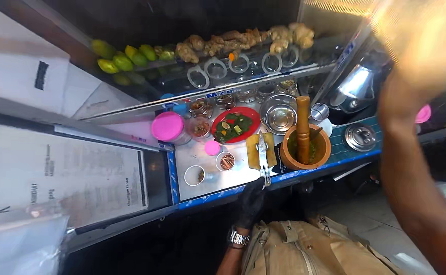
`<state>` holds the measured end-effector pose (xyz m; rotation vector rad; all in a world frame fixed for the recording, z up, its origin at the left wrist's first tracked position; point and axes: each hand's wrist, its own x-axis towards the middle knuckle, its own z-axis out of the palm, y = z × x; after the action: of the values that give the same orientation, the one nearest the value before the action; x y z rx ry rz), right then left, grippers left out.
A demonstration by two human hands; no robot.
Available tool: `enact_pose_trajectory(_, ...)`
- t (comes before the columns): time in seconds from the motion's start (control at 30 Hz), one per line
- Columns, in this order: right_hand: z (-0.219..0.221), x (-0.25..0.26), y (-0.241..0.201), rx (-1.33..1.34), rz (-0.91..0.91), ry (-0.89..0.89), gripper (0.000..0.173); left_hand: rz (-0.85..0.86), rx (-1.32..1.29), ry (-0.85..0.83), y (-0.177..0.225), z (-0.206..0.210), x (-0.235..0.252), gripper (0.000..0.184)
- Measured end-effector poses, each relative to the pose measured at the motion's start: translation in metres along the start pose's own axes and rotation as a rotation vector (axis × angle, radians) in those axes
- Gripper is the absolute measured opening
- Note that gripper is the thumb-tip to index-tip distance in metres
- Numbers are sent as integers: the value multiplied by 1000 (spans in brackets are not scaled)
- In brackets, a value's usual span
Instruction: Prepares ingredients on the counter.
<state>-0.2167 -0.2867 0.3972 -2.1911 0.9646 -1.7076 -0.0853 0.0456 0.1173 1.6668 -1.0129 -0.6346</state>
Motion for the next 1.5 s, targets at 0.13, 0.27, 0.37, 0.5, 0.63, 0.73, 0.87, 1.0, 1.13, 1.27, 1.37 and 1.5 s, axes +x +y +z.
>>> enact_pose_trajectory(0.13,33,-199,-63,188,412,-774,35,102,221,110,43,-22,61,29)
enact_pose_trajectory(0.27,98,-322,-26,-184,876,-1263,83,-27,359,84,48,-53,125,39)
enact_pose_trajectory(0.37,120,-363,-16,-337,942,-1235,91,-238,497,34,33,-61,192,41)
enact_pose_trajectory(0.5,131,-383,-23,-381,918,-1151,73,-421,751,-129,-2,-51,245,52)
enact_pose_trajectory(0.63,131,-383,-25,-376,956,-1079,62,-492,930,-227,-28,-32,270,75)
enact_pose_trajectory(0.73,127,-384,-21,-371,937,-1025,54,-492,1025,-297,-51,-21,288,83)
enact_pose_trajectory(0.87,119,-385,-12,-318,888,-1006,51,-450,1084,-301,-51,-18,282,56)
enact_pose_trajectory(1.0,119,-380,-11,-273,871,-984,51,-429,1051,-354,-49,-25,285,51)
enact_pose_trajectory(1.13,133,-367,-3,-230,813,-957,46,-339,773,-221,-45,-47,280,60)
enact_pose_trajectory(1.27,160,-358,9,-202,775,-933,45,-229,225,-58,11,-66,216,63)
enact_pose_trajectory(1.37,182,-350,15,-215,727,-905,45,-155,-317,8,33,-54,182,59)
enact_pose_trajectory(1.5,199,-342,19,-227,709,-872,48,-218,-874,49,33,-35,132,60)
